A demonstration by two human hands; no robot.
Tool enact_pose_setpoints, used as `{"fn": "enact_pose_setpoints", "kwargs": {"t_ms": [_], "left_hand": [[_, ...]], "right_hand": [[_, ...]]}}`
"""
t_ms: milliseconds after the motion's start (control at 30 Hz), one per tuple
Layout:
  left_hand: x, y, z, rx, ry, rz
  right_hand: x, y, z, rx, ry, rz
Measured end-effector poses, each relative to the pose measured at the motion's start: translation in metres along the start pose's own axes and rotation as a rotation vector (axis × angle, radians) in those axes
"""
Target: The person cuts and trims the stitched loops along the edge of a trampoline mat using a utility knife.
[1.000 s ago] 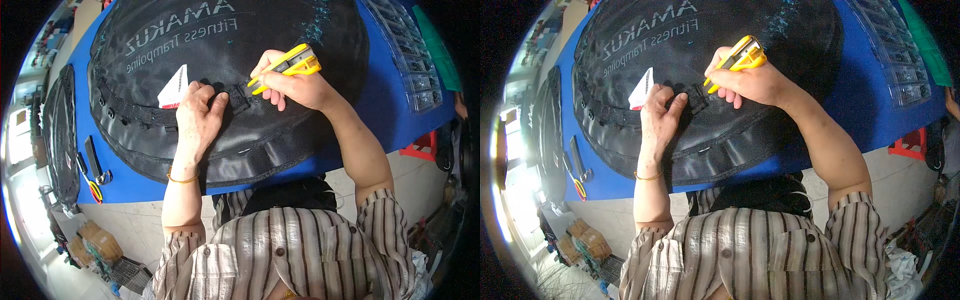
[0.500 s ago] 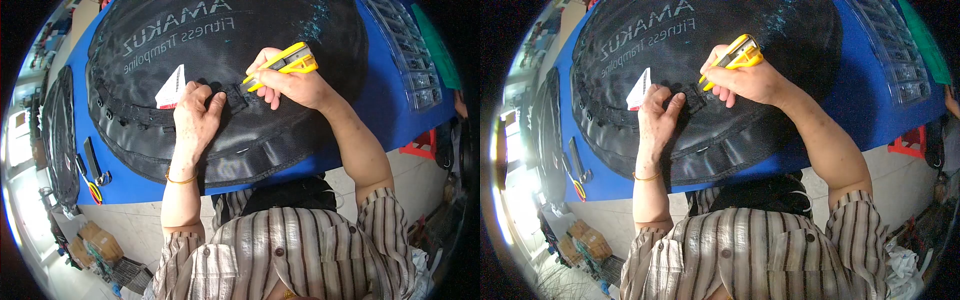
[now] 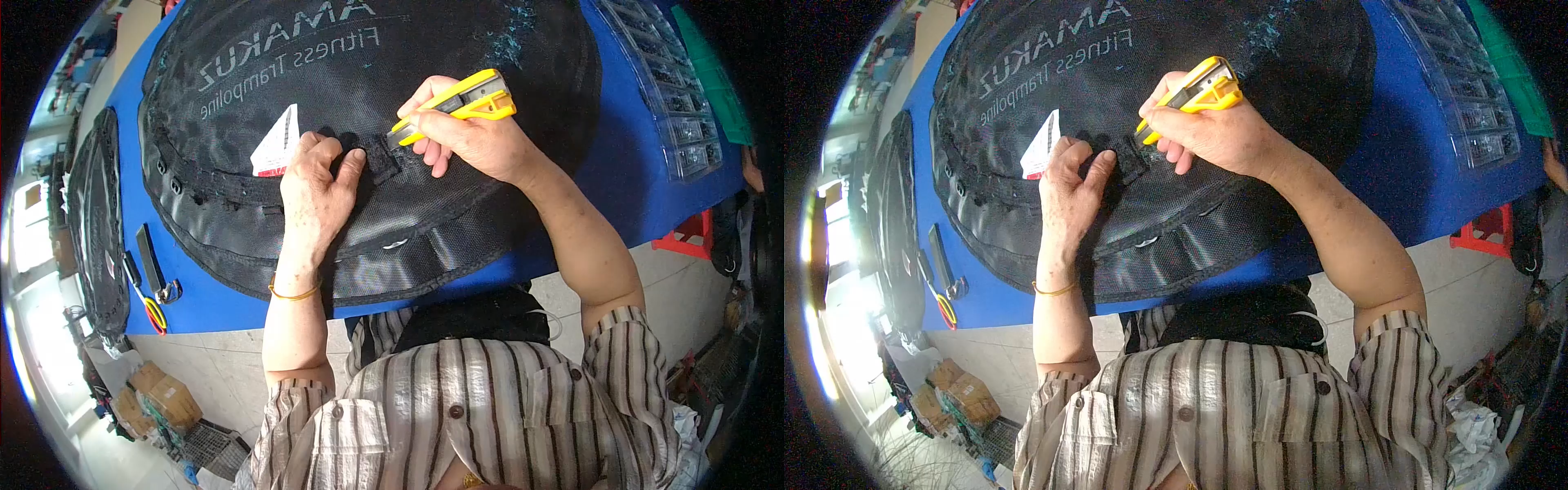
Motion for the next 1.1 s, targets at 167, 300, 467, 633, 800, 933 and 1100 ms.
{"fn": "enact_pose_setpoints", "kwargs": {"t_ms": [167,300,467,633,800,933,1100], "left_hand": [[-0.0002,0.0004,0.0000,0.006,0.001,0.012],[-0.0005,0.0001,-0.0003,0.023,0.017,-0.010],[-0.0011,0.0009,0.0006,0.006,0.005,-0.015],[-0.0013,0.0006,0.0002,0.006,0.003,-0.017],[-0.0014,-0.0002,-0.0003,0.012,-0.003,-0.006],[-0.0013,-0.0017,-0.0014,0.016,0.006,-0.014],[-0.0016,-0.0011,-0.0008,0.021,0.004,-0.001]], "right_hand": [[-0.0013,0.0008,0.0008,-0.039,-0.009,0.027],[-0.0019,-0.0014,0.0030,-0.043,0.030,0.078],[-0.0011,-0.0007,0.0010,0.012,-0.020,-0.038],[0.0001,-0.0029,-0.0002,0.023,-0.024,-0.035],[-0.0009,-0.0011,-0.0002,0.045,-0.045,-0.067],[0.0003,-0.0029,-0.0009,0.052,-0.044,-0.043],[0.0002,-0.0036,-0.0004,0.093,-0.088,-0.070]]}}
Point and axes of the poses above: each hand's wrist, its own x-axis away from the middle knuckle, its own z-axis out of the back of the hand, y = z × x, the point moved 9 cm from there along -x, towards the middle knuckle, and after that the axes turned 14 degrees about -z, right-handed, at the moved point
